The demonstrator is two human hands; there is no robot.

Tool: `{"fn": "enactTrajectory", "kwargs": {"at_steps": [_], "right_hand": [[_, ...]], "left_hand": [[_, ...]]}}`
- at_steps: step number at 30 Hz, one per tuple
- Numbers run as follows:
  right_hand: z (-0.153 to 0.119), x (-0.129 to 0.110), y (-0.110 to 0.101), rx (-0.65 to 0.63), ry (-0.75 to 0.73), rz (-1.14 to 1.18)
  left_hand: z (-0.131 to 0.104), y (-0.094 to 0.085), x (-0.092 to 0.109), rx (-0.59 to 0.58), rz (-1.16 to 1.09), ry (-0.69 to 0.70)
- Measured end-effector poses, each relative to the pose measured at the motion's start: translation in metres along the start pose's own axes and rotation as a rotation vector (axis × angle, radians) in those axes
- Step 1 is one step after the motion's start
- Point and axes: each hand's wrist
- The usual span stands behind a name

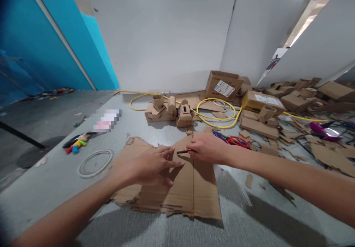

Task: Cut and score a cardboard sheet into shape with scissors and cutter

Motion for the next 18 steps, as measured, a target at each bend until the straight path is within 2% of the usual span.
{"fn": "enactTrajectory", "kwargs": {"at_steps": [5,12,18], "right_hand": [[0.014,0.002,-0.003,-0.125,-0.056,-0.056],[0.017,0.001,-0.004,-0.092,-0.196,-0.155],[0.004,0.01,-0.005,-0.087,-0.175,-0.147]], "left_hand": [[0.001,0.0,0.0,-0.028,-0.037,-0.021],[0.001,0.001,-0.002,-0.02,-0.067,-0.033],[0.0,0.002,-0.004,-0.015,-0.057,-0.035]]}}
Point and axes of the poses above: each hand's wrist, its own z-axis towards the middle knuckle, its own y-axis out of the palm, x = y × z, and after that the axes turned 8 degrees about -z, right-handed
